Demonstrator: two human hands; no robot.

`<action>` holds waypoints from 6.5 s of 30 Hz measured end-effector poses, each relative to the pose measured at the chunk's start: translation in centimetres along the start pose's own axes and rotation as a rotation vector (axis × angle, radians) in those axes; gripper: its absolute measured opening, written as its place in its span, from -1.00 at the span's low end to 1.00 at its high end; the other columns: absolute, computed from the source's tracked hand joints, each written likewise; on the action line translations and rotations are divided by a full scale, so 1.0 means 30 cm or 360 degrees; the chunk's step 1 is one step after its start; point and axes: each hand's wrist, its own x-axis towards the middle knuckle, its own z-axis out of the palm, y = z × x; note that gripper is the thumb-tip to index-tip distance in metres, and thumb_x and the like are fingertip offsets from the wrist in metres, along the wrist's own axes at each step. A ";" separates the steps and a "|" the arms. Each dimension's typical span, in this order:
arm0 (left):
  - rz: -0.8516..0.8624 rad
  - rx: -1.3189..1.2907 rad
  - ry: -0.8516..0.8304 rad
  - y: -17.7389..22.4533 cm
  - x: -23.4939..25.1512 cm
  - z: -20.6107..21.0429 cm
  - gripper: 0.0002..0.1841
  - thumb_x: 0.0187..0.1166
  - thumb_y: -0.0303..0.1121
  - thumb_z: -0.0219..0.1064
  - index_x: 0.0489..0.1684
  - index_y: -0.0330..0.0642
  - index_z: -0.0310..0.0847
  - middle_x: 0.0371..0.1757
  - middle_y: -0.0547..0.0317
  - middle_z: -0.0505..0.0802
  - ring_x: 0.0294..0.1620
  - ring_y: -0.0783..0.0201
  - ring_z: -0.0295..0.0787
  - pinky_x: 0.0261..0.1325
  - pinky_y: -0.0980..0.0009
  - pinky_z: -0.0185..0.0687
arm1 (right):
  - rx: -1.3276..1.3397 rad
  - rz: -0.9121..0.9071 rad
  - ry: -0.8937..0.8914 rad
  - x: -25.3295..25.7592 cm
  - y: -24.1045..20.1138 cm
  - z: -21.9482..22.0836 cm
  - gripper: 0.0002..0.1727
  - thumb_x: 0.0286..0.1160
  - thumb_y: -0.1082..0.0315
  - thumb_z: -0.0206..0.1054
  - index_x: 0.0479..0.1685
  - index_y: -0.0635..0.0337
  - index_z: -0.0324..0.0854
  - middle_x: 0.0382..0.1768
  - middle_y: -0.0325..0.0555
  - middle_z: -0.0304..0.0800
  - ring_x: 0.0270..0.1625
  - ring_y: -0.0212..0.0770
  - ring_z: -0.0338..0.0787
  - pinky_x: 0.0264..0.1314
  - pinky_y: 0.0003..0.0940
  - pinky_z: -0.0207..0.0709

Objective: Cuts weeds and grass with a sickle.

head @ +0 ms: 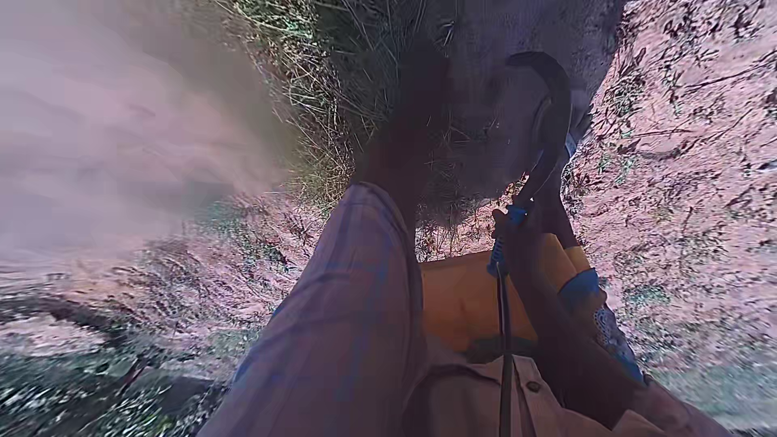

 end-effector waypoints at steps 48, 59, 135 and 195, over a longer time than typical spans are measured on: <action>0.0459 -0.0487 0.0873 0.119 -0.316 0.158 -0.39 0.66 -0.38 0.20 0.78 -0.08 0.32 0.87 -0.12 0.26 0.90 -0.22 -0.02 0.79 -0.27 -0.15 | -0.0582 -0.0226 -0.0001 -0.064 0.060 -0.091 -0.41 0.64 0.34 0.27 0.52 0.55 0.24 -0.43 -0.06 0.69 -0.53 -0.37 0.72 -0.33 -0.40 0.67; -0.0205 -0.0421 -0.0003 -0.222 -0.209 0.259 -0.42 0.69 -0.44 0.21 0.72 -0.40 0.26 0.50 -0.53 0.59 0.46 -0.54 0.57 0.38 -0.51 0.43 | -0.1064 -0.0274 -0.0232 0.013 0.026 -0.091 -0.53 0.65 0.26 0.38 0.36 0.43 0.49 -0.26 0.22 0.78 -0.27 0.11 0.81 -0.05 0.11 0.64; -0.0110 -0.0934 -0.0138 -0.113 -0.484 0.479 -0.55 0.81 -0.38 0.07 0.66 -0.19 0.37 0.30 -0.40 0.76 0.34 -0.39 0.73 0.28 -0.35 0.59 | -0.2299 -0.0162 -0.0442 0.184 -0.175 -0.125 -0.44 0.72 0.20 0.28 0.51 0.39 0.27 -0.08 0.51 0.73 0.08 0.53 0.77 0.06 0.45 0.54; -0.0289 -0.0677 -0.0613 -0.198 -0.733 0.871 -0.65 0.82 -0.36 0.05 0.38 -0.32 0.58 0.25 -0.35 0.80 0.36 -0.36 0.71 0.31 -0.33 0.53 | -0.1590 -0.0040 -0.0263 -0.205 -0.077 -0.211 -0.47 0.75 0.22 0.23 0.51 0.42 0.31 -0.28 0.12 0.70 -0.38 -0.04 0.76 -0.21 -0.03 0.65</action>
